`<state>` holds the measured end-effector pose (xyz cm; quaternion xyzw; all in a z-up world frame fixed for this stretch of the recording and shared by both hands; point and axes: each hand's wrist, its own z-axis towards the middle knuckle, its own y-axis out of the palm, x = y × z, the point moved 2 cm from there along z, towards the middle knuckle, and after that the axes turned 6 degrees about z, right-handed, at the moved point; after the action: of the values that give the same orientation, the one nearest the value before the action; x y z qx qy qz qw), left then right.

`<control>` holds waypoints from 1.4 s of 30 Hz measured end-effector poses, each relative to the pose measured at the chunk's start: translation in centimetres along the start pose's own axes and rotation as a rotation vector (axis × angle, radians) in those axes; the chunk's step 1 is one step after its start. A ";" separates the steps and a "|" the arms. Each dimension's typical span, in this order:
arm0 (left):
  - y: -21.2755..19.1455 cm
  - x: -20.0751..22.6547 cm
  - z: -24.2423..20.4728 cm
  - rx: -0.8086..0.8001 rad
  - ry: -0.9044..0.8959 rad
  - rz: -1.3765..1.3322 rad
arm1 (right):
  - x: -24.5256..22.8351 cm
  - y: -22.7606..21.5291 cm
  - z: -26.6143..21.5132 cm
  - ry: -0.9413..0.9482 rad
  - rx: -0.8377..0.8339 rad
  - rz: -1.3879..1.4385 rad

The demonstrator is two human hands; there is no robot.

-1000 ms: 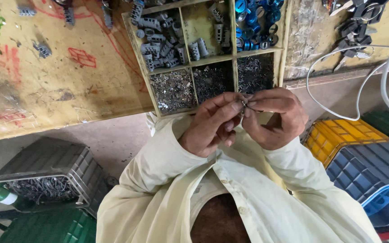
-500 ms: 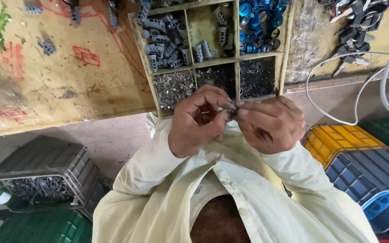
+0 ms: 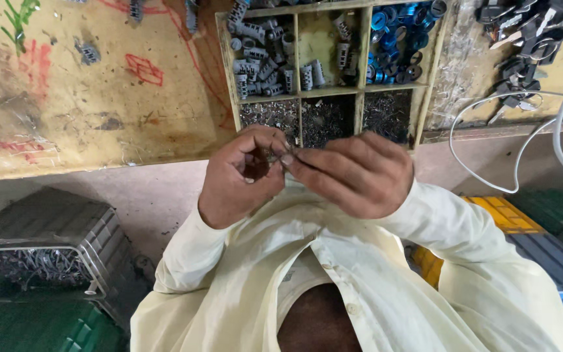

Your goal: The person assembles small keychains by hand, picking a metal ring, a blue plastic cap, and a small metal piece from a compartmentalized tray. They thread the components together and place the finished keychain on the table. The process repeats with multiple units.

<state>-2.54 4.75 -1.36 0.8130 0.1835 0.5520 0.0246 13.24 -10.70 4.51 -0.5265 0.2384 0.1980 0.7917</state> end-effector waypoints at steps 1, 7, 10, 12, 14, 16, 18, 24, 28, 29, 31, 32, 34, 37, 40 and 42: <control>-0.3 -0.1 -0.1 -0.023 0.033 -0.028 | 0.3 0.0 0.5 0.037 0.016 0.105; -0.5 -1.0 -0.2 0.026 -0.253 -0.234 | 4.3 -0.9 3.0 0.229 -0.175 0.254; 0.1 -0.4 0.0 0.072 -0.138 -0.155 | 5.4 -0.3 3.8 0.318 -0.081 -0.253; 0.6 0.2 -0.1 0.082 -0.105 -0.124 | 5.6 0.3 3.7 0.330 -0.077 -0.259; 1.2 0.7 0.1 0.085 -0.037 -0.122 | 5.4 -0.2 2.6 0.333 -0.064 -0.141; 1.8 1.3 0.5 0.077 0.069 -0.147 | 4.8 -0.8 0.7 0.379 -0.050 0.134; 2.1 1.7 0.6 -0.071 -0.028 -0.250 | 3.4 -0.9 -1.8 0.447 -0.008 0.504; 4.2 1.7 2.1 -0.227 -0.114 -0.459 | 0.3 2.5 -8.6 0.710 0.445 1.012; 4.9 1.0 2.3 -0.148 -0.132 -0.362 | 0.8 2.7 -9.3 0.709 0.405 0.879; 5.1 0.8 2.3 -0.128 -0.114 -0.348 | 0.9 2.4 -9.1 0.726 0.377 0.826; 5.2 0.5 2.4 -0.085 -0.078 -0.325 | 0.9 1.8 -8.3 0.760 0.315 0.722; 5.2 0.3 2.3 -0.081 -0.080 -0.305 | 0.8 1.4 -7.8 0.737 0.291 0.651; 5.1 0.0 2.1 -0.071 -0.083 -0.266 | 0.5 0.8 -6.9 0.689 0.241 0.511; 4.9 -0.3 2.0 -0.024 -0.061 -0.159 | 0.0 0.1 -5.7 0.625 0.200 0.360; 5.1 -0.5 2.3 0.022 -0.046 -0.128 | -0.5 -0.4 -4.9 0.548 0.183 0.179; 5.2 -0.3 2.5 0.058 -0.051 -0.103 | -0.6 -0.7 -4.7 0.487 0.190 0.144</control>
<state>1.06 0.18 -1.36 0.8167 0.2403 0.5235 0.0341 12.33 -15.33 3.85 -0.4639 0.4763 0.0980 0.7405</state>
